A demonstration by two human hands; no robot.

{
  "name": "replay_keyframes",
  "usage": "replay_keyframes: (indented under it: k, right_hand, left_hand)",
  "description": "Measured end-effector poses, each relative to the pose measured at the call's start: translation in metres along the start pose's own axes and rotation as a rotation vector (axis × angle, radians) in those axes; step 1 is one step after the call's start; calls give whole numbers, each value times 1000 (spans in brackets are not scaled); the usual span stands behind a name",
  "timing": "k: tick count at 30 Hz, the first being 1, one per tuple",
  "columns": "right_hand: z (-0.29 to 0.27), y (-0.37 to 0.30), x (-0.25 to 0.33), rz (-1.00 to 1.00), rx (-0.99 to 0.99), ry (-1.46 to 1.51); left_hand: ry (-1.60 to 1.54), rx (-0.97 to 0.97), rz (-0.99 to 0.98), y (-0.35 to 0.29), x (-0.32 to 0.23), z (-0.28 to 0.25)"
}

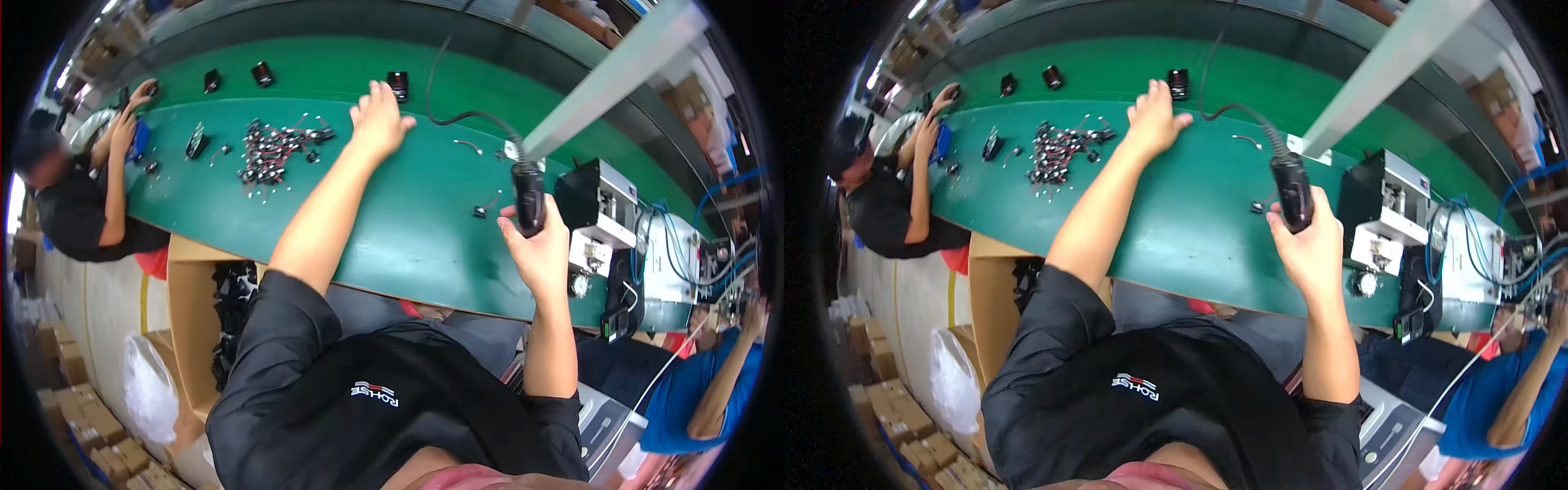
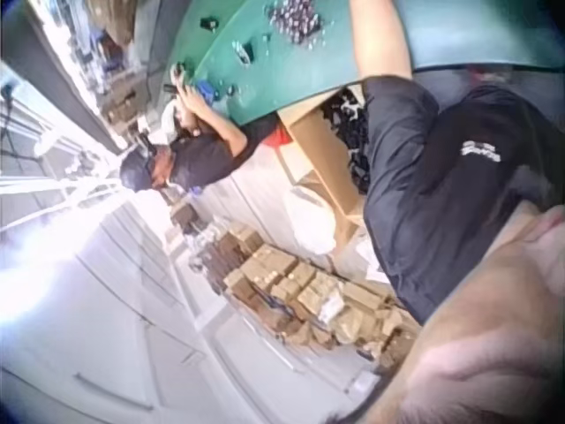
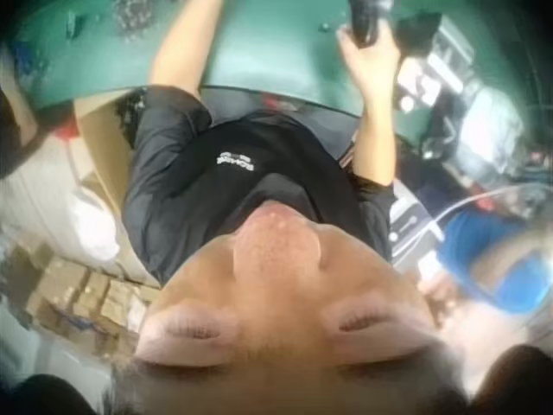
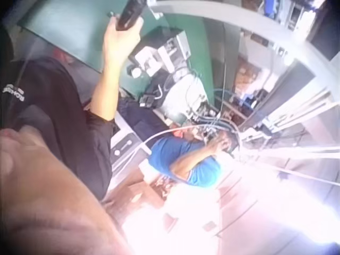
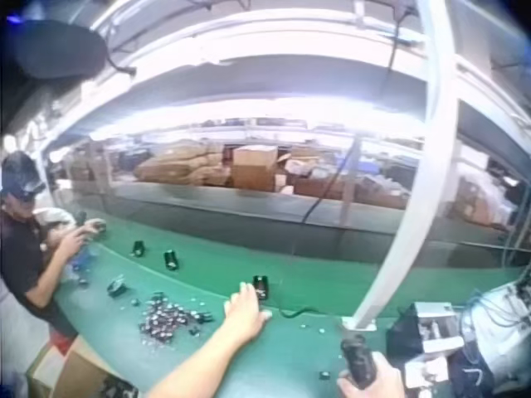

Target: Assemble electronic components using a specialized handheld tool at a factory workbench.

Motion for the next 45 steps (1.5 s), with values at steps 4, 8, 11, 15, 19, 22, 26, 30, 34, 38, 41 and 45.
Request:
replay_keyframes:
  k: [4,8,11,15,19,22,26,30,34,38,41,45]
  right_hand:
    - [68,25,36,-116,24,-337]
    - [63,24,21,-203,13,-587]
    - [61,23,11,-106,9,-708]
    - [72,25,17,-177,-14,-654]
    - [67,25,11,-159,-67,-642]
    - [66,23,13,-235,-118,-806]
    - [55,16,0,-115,-109,-831]
    - [35,-3,1,-9,-84,-720]
    - [42,-3,2,-39,-147,-458]
    - [22,-19,-11,106,-150,-306]
    - [18,-18,-9,65,-136,-341]
    - [41,-12,21,-101,-78,-449]
  left_hand:
    - [-244,157,472,-144,-22,-83]
    - [-466,-226,306,-253,39,-143]
    - [-513,-737,-416,-341,242,-161]
    - [-263,-560,-1103,-483,442,-111]
    - [-183,-87,-1029,-498,491,-23]
    - [-138,75,-971,-474,493,15]
    - [-144,167,-1023,-441,493,52]
    - [-79,278,-933,-394,490,83]
    - [-59,281,-811,-386,496,99]
    - [-201,286,-707,-398,489,100]
    - [-297,222,-724,-390,460,103]
    - [-379,80,-797,-448,518,43]
Point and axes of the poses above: each hand's wrist, its own y-axis towards the middle knuckle, its own z-axis out of the palm, x = y × z, the point moved 10 cm from there along y, towards the middle knuckle, and after that the axes turned 7 degrees about -y, right-handed, at the moved point
